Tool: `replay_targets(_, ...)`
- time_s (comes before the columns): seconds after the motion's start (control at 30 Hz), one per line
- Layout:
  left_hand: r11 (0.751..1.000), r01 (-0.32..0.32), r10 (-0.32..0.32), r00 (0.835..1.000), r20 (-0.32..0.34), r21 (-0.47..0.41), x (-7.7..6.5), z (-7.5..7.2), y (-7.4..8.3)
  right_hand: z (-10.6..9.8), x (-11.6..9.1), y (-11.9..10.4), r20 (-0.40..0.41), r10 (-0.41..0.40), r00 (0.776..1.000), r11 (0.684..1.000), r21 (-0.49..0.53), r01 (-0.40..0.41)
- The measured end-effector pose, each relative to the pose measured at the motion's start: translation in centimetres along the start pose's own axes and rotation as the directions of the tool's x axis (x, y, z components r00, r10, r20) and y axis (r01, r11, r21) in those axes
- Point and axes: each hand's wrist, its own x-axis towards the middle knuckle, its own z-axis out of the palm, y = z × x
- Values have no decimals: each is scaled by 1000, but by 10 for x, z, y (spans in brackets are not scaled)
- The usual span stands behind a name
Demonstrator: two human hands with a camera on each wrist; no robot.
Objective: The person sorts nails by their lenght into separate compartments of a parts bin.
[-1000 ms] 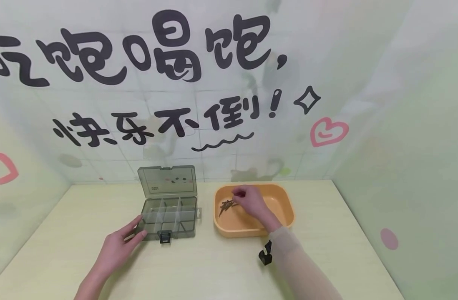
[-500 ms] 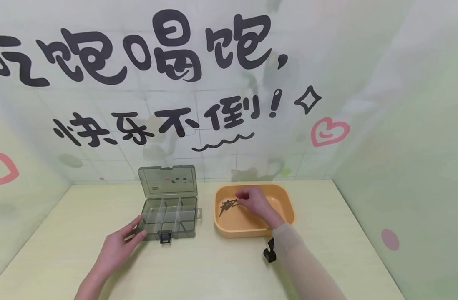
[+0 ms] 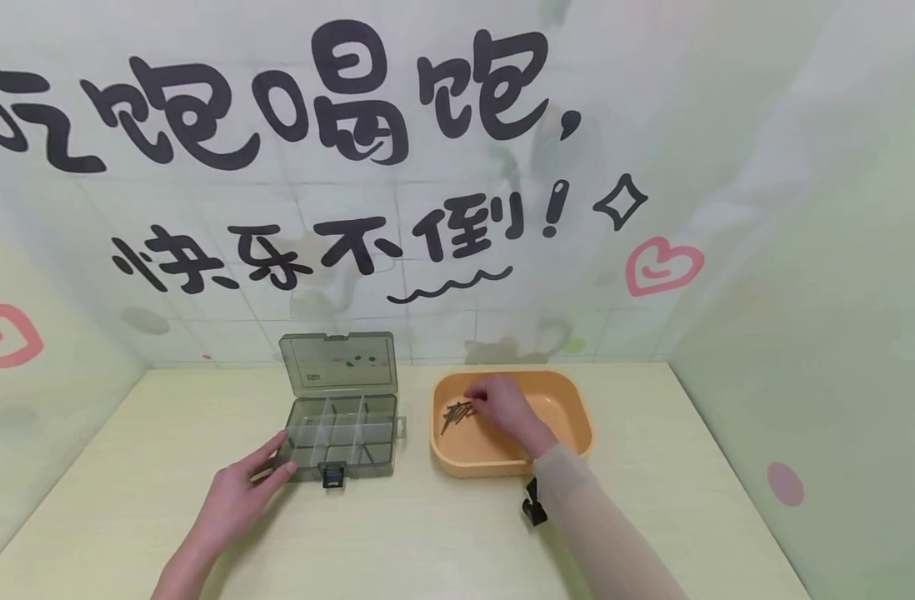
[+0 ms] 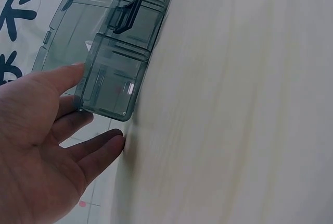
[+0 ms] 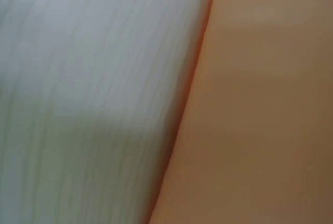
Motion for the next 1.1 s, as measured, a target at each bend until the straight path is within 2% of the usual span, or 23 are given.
replay_targets(0.27, 1000, -2, 2, 1000, 1, 1, 0, -1, 3, 0, 2, 1, 23, -73, 997, 991, -110, 75)
replay_targets(0.7, 1000, -7, 7, 1000, -2, -5, 0, -1, 3, 0, 2, -4, 8, -66, 998, 985, -160, 66)
replay_targets(0.83, 1000, -8, 8, 1000, -4, -5, 0, -2, 3, -1, 3, -10, 20, -25, 999, 982, -186, 28)
replay_targets(1.1, 1000, -3, 3, 1000, -5, -5, 0, -1, 2, -3, 8, -22, 50, 152, 987, 969, -204, -139)
